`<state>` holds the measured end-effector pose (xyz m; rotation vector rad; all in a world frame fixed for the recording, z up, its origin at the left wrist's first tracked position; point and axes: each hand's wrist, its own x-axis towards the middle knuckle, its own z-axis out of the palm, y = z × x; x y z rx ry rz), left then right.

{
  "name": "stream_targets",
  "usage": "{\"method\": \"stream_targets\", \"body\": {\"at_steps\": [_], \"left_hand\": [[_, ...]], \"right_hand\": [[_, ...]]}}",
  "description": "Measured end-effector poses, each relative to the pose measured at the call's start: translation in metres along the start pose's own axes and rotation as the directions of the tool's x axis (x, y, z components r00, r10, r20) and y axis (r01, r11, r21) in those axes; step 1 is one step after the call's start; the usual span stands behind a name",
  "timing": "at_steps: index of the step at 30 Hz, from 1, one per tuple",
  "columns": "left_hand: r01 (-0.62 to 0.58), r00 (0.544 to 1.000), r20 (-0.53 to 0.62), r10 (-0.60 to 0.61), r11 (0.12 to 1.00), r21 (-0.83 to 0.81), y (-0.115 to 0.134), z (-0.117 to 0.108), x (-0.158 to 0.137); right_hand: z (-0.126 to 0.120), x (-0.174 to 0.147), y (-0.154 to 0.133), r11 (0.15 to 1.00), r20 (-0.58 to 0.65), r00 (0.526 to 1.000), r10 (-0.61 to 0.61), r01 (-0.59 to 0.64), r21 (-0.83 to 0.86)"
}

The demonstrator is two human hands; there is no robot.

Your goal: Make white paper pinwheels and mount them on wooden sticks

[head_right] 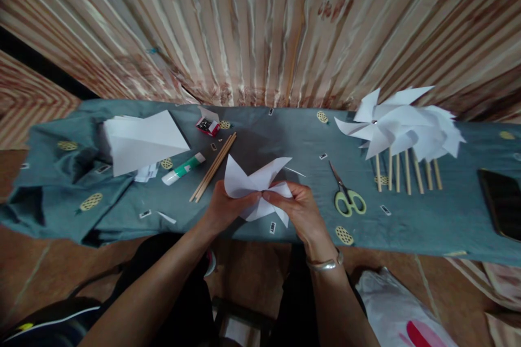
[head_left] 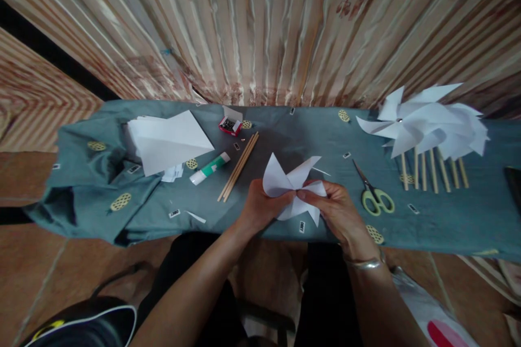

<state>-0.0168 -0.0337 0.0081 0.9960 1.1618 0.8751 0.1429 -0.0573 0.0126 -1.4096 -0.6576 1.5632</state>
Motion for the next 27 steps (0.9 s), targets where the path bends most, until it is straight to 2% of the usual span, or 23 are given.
{"method": "stream_targets", "body": {"at_steps": [4, 8, 11, 13, 15, 17, 18, 20, 22, 23, 25, 27], "left_hand": [[0.004, 1.000, 0.030, -0.004, 1.000, 0.003, -0.002, -0.002, -0.001], [0.002, 0.992, 0.130, 0.004, 0.999, -0.047, 0.001, -0.004, -0.003], [-0.032, 0.986, 0.160, 0.050, 0.993, -0.113, 0.007, -0.009, -0.001], [-0.083, 0.988, 0.118, 0.103, 0.983, -0.163, 0.013, -0.015, 0.003], [-0.158, 0.986, 0.022, 0.163, 0.976, -0.147, 0.018, -0.024, 0.009], [-0.245, 0.963, -0.114, 0.243, 0.969, -0.009, 0.020, -0.036, 0.017], [-0.285, 0.937, -0.177, 0.300, 0.953, 0.105, 0.021, -0.043, 0.022], [-0.348, 0.876, -0.207, 0.436, 0.867, 0.355, 0.021, -0.057, 0.032], [-0.379, 0.816, -0.131, 0.562, 0.693, 0.613, 0.020, -0.069, 0.042], [-0.372, 0.803, -0.076, 0.592, 0.596, 0.712, 0.019, -0.074, 0.046], [-0.337, 0.802, 0.015, 0.598, 0.432, 0.837, 0.019, -0.080, 0.053], [-0.288, 0.828, 0.062, 0.558, 0.328, 0.900, 0.017, -0.081, 0.057]], "right_hand": [[0.001, -0.001, -0.001, 0.999, -0.016, 1.000, -0.008, 0.007, -0.034], [-0.002, -0.004, -0.006, 0.992, -0.053, 0.999, -0.009, 0.002, -0.124], [-0.008, -0.006, -0.008, 0.969, -0.103, 0.991, -0.089, 0.063, -0.238], [-0.012, -0.008, -0.007, 0.933, -0.126, 0.975, -0.183, 0.132, -0.335], [-0.015, -0.012, -0.006, 0.875, -0.129, 0.947, -0.294, 0.212, -0.434], [-0.016, -0.018, -0.004, 0.789, -0.088, 0.907, -0.413, 0.308, -0.531], [-0.016, -0.021, -0.004, 0.736, -0.050, 0.881, -0.470, 0.360, -0.573], [-0.015, -0.026, -0.004, 0.613, 0.041, 0.814, -0.580, 0.469, -0.635], [-0.013, -0.031, -0.005, 0.486, 0.126, 0.732, -0.670, 0.561, -0.670], [-0.012, -0.033, -0.005, 0.422, 0.170, 0.690, -0.703, 0.598, -0.681], [-0.010, -0.036, -0.005, 0.306, 0.254, 0.615, -0.747, 0.657, -0.689], [-0.007, -0.038, -0.005, 0.212, 0.326, 0.556, -0.765, 0.695, -0.687]]}}
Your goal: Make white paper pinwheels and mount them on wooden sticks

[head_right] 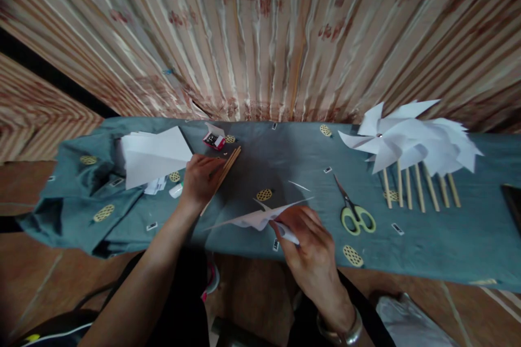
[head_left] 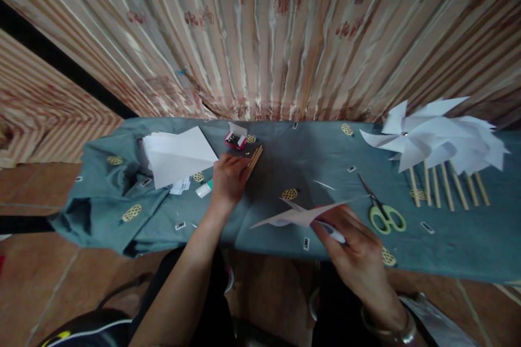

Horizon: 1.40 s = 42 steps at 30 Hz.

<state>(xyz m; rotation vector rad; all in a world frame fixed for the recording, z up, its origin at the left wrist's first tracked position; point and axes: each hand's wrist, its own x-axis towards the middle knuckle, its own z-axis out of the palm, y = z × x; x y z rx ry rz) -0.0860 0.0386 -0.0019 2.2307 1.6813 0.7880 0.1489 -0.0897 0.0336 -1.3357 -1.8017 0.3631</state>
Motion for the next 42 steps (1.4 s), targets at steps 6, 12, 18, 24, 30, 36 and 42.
{"method": "stream_targets", "body": {"at_steps": [6, 12, 18, 24, 30, 36, 42], "left_hand": [[0.031, 0.997, 0.066, -0.044, 0.983, 0.183, 0.004, 0.011, 0.002], [0.073, 0.993, 0.072, -0.089, 0.976, 0.204, 0.007, 0.012, 0.006], [0.080, 0.992, 0.073, -0.098, 0.973, 0.215, 0.005, 0.009, 0.007], [0.094, 0.984, 0.125, -0.126, 0.968, 0.232, 0.004, 0.007, 0.011], [0.114, 0.982, 0.125, -0.141, 0.973, 0.202, 0.007, 0.005, 0.015], [0.096, 0.983, 0.136, -0.124, 0.976, 0.195, 0.008, 0.007, 0.015], [0.124, 0.992, -0.010, -0.124, 0.990, 0.062, 0.010, -0.006, 0.011]], "right_hand": [[-0.001, -0.003, -0.003, 0.993, 0.044, 0.993, -0.109, 0.111, -0.043], [-0.003, -0.005, 0.001, 0.995, 0.066, 0.994, -0.088, 0.092, -0.051], [-0.003, 0.000, 0.000, 0.995, 0.047, 0.994, -0.094, 0.095, -0.018], [-0.002, 0.000, 0.001, 0.996, 0.041, 0.995, -0.091, 0.092, -0.020], [-0.003, 0.002, 0.001, 0.996, 0.040, 0.996, -0.084, 0.084, -0.010], [-0.004, 0.001, -0.002, 0.997, 0.038, 0.997, -0.072, 0.072, -0.021], [-0.007, -0.002, -0.004, 0.995, 0.011, 0.996, -0.092, 0.092, -0.035]]}}
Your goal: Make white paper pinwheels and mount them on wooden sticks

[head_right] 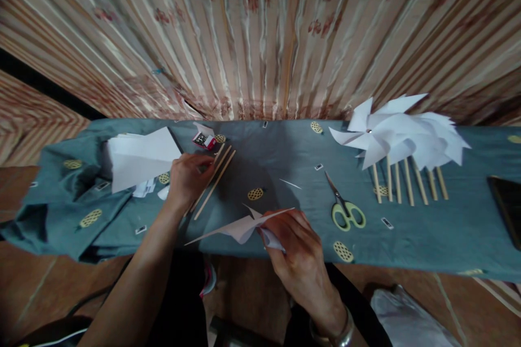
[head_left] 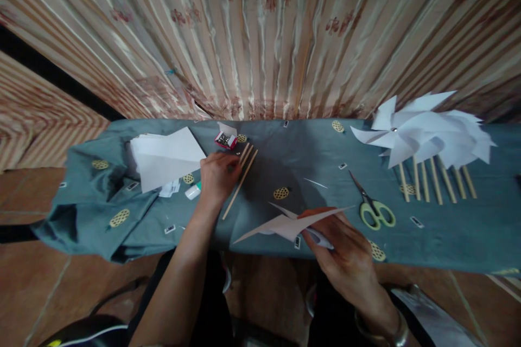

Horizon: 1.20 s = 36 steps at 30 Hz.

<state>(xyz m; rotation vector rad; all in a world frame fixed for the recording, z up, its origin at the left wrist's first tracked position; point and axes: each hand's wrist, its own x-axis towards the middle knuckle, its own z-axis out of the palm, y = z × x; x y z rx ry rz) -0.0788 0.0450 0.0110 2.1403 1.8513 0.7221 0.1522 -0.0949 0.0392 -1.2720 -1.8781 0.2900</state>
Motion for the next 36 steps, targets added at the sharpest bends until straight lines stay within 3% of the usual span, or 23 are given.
{"method": "stream_targets", "body": {"at_steps": [3, 5, 8, 10, 12, 17, 22, 26, 36], "left_hand": [[-0.040, 0.992, -0.126, 0.001, 0.952, -0.304, 0.015, -0.010, -0.007], [-0.049, 0.993, -0.115, -0.012, 0.858, -0.511, 0.030, -0.013, -0.014], [0.069, 0.997, 0.065, -0.030, 0.652, -0.755, 0.050, -0.014, -0.027], [0.184, 0.977, 0.212, -0.006, 0.523, -0.833, 0.058, -0.011, -0.036], [0.265, 0.949, 0.313, 0.033, 0.453, -0.851, 0.061, -0.007, -0.045], [0.382, 0.878, 0.469, 0.099, 0.447, -0.809, 0.061, -0.002, -0.061], [0.409, 0.848, 0.514, 0.134, 0.453, -0.792, 0.064, -0.002, -0.065], [0.407, 0.853, 0.503, 0.139, 0.425, -0.808, 0.067, -0.001, -0.068], [0.302, 0.890, 0.422, 0.170, 0.474, -0.827, 0.069, -0.005, -0.071]], "right_hand": [[-0.003, -0.002, -0.002, 1.000, -0.010, 1.000, -0.017, 0.017, -0.024], [-0.005, -0.004, -0.003, 0.998, -0.010, 0.999, -0.033, 0.033, -0.044], [-0.007, -0.006, -0.004, 0.997, -0.006, 0.999, -0.036, 0.036, -0.068], [-0.008, -0.007, -0.003, 0.996, -0.007, 1.000, -0.020, 0.020, -0.084], [-0.010, -0.008, -0.002, 0.995, -0.007, 1.000, 0.000, 0.000, -0.096], [-0.013, -0.007, -0.001, 0.992, 0.006, 1.000, 0.017, -0.016, -0.123], [-0.016, -0.006, -0.002, 0.995, -0.026, 0.999, -0.024, 0.021, -0.101], [-0.019, -0.006, -0.005, 0.992, -0.045, 0.998, -0.040, 0.035, -0.123], [-0.014, -0.013, -0.004, 0.962, -0.154, 0.988, -0.007, -0.035, -0.269]]}}
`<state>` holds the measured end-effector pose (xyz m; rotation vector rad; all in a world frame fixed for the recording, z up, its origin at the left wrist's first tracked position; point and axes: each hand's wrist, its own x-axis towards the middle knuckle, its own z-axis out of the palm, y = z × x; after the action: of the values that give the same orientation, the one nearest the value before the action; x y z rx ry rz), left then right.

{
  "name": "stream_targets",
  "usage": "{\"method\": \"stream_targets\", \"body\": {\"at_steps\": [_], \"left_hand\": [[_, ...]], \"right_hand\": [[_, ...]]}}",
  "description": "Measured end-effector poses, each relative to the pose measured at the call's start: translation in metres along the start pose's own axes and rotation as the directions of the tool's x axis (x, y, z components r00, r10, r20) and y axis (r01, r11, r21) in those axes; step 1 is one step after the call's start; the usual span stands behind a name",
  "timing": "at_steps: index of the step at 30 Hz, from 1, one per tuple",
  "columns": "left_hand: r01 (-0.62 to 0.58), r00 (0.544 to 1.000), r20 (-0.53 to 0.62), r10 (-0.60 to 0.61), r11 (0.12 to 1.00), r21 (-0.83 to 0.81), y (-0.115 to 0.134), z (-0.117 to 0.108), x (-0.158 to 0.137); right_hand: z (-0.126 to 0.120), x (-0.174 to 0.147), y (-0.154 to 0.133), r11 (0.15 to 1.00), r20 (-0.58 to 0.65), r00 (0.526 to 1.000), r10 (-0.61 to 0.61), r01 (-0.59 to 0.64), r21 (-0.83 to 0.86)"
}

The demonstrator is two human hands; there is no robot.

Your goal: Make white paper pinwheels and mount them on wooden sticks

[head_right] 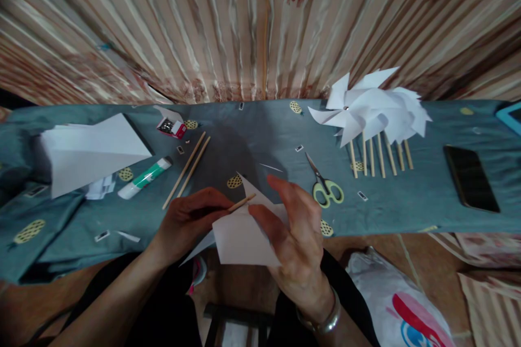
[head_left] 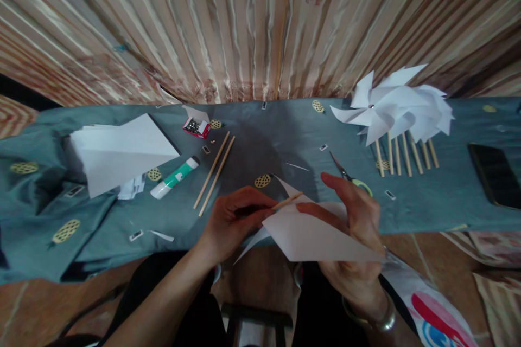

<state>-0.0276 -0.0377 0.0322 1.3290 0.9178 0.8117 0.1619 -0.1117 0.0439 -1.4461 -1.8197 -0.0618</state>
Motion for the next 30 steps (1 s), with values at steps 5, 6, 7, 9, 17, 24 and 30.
{"method": "stream_targets", "body": {"at_steps": [5, 6, 7, 9, 17, 24, 30], "left_hand": [[0.007, 1.000, 0.003, -0.007, 1.000, 0.010, -0.0005, -0.0003, -0.0004], [0.006, 1.000, 0.003, -0.006, 1.000, 0.006, -0.0006, -0.0005, -0.0003], [0.004, 1.000, 0.003, -0.004, 1.000, 0.001, -0.0006, -0.0006, -0.0002], [-0.002, 1.000, 0.007, 0.002, 1.000, -0.003, -0.0008, -0.0006, -0.0001], [-0.002, 1.000, 0.003, 0.002, 1.000, 0.010, -0.0010, 0.0004, -0.0007], [-0.007, 1.000, 0.006, 0.007, 1.000, -0.012, 0.0013, 0.0006, -0.0003], [0.005, 1.000, 0.022, -0.005, 1.000, -0.001, 0.0020, 0.0002, -0.0006]], "right_hand": [[-0.0003, 0.0006, -0.0004, 1.000, 0.003, 1.000, 0.002, -0.002, -0.003], [-0.0005, 0.0006, -0.0004, 1.000, 0.001, 1.000, 0.002, -0.002, 0.002], [-0.0007, 0.0006, -0.0004, 1.000, 0.004, 1.000, 0.001, -0.001, 0.007], [-0.0008, 0.0006, -0.0005, 1.000, 0.001, 1.000, -0.003, 0.003, 0.017], [0.0005, -0.0002, 0.0009, 1.000, 0.009, 1.000, -0.006, 0.006, 0.020], [0.0025, -0.0007, 0.0034, 0.999, -0.010, 0.999, -0.031, 0.031, -0.006], [0.0005, -0.0001, 0.0035, 1.000, 0.013, 1.000, -0.023, 0.023, -0.014]]}}
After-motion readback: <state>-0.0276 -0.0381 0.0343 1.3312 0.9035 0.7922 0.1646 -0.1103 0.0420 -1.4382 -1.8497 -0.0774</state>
